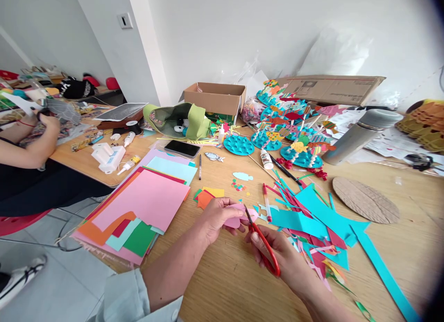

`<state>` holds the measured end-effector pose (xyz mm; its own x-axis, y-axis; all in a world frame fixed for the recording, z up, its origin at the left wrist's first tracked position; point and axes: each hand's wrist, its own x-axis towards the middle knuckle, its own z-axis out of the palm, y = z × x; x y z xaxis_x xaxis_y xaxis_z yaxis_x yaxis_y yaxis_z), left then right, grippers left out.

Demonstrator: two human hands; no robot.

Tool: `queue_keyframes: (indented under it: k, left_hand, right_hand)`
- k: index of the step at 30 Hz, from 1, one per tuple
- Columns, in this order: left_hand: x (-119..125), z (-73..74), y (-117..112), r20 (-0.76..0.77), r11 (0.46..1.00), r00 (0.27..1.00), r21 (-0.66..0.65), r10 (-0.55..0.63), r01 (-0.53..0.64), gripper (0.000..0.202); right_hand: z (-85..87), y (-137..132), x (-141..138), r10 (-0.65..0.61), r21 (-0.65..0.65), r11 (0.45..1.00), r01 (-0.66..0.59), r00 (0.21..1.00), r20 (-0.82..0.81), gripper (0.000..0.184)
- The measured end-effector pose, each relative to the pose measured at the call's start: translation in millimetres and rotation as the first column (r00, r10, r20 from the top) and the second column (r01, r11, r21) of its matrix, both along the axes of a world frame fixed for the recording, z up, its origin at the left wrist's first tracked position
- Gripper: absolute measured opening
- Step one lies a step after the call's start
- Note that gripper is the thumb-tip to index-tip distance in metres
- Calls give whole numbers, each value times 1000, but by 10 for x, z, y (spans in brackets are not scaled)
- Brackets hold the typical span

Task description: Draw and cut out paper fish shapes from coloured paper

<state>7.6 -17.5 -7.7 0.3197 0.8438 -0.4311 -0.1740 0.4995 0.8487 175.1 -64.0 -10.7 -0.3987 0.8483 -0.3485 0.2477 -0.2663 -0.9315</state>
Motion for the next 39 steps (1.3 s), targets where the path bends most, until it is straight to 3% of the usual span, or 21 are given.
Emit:
queue_keyframes:
  k: [14, 19, 22, 28, 39]
  left_hand:
    - [-35, -4, 42, 78, 994, 991, -14, 106, -106, 39]
    - [-39, -21, 37, 154, 998, 988, -70, 11, 0, 46]
    - [-38, -19, 21, 129, 998, 991, -50, -36, 43, 47]
    - [-23, 6, 0, -9, 1000, 1000, 15, 10, -10, 36]
    - [-11, 22, -8, -59, 1000, 998, 24, 19, -18, 28]
  right_hand:
    - [-19, 1, -3, -44, -12, 999, 44, 999, -9, 50]
    - [-9, 8, 5, -59, -1, 998, 59, 998, -22, 48]
    - [-3, 6, 0, -51, 8, 999, 51, 998, -24, 48]
    - [1, -10, -25, -26, -15, 1000, 27, 999, 18, 51]
    - [60, -12, -32, 3, -21, 1000, -3, 1000, -13, 52]
